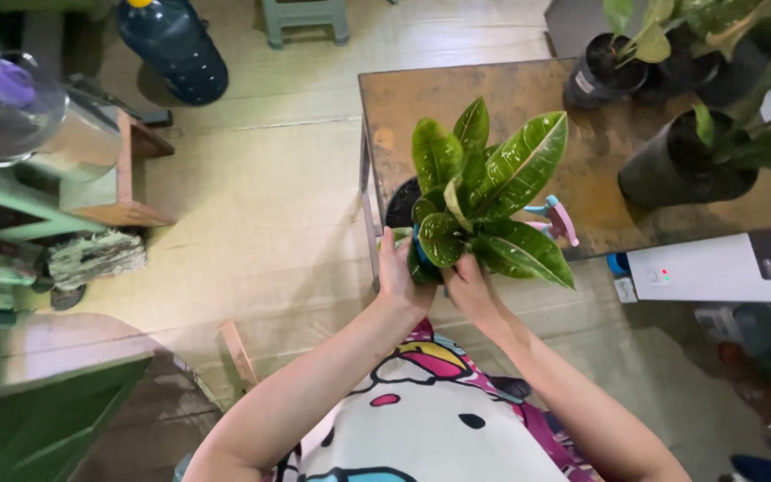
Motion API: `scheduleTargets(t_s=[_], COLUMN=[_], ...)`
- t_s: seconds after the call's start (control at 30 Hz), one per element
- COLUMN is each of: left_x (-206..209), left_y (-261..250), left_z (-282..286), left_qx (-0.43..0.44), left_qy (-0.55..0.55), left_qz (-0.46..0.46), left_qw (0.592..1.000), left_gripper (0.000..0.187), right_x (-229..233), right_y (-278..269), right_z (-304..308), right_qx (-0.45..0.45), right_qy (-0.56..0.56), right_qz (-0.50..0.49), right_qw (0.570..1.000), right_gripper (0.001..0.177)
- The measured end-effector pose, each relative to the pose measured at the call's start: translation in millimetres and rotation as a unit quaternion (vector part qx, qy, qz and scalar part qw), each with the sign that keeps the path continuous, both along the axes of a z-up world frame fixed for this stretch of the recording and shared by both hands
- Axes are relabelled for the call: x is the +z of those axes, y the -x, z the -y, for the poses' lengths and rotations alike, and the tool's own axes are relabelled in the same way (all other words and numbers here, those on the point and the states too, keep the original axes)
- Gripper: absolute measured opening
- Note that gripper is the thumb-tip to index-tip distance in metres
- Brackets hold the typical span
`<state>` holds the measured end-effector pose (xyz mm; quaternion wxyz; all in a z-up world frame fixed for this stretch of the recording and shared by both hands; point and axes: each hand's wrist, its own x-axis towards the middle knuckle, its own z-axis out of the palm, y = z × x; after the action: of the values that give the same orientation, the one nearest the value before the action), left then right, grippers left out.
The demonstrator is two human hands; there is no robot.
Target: The person wipes a table surface with a cloth, then sprays water onto the leaves of several potted plants using a pink spray bottle. They rotate the pots to reach different leaves and wipe the leaves with the cloth.
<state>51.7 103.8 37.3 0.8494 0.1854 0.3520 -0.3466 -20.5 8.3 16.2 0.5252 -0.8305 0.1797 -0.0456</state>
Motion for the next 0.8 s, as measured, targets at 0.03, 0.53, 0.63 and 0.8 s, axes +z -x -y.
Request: scheduleTargets(t_s=[0.03, 0.53, 0.63, 0.8], left_x=[-4, -43, 3, 8], left_y=[-1, -6, -4, -3], left_z=[-1, -11, -10, -8], left_qx=[-0.001, -0.046, -0.039, -0.027], left_qy=[-0.002, 0.009, -0.004, -0.009], left_qz=[-0.003, -0.006, -0.009, -0.017], left_qw=[1.000, 0.999, 0.999, 0.999], left_gripper=[0.067, 0.075, 0.075, 0.078], right_x=[6, 79, 82, 65], right_y=[-2, 17, 16, 20], right_z=[-3, -49, -47, -48], right_qx=[0.000, 0.034, 0.032, 0.020], right_qy=[-0.004, -0.032, -0.020, -0.037], right_qz=[0.013, 0.158, 0.157, 0.158], right_qw=[1.000, 0.986, 0.987, 0.986], right_gripper=[0.010, 0.041, 0.036, 0.032])
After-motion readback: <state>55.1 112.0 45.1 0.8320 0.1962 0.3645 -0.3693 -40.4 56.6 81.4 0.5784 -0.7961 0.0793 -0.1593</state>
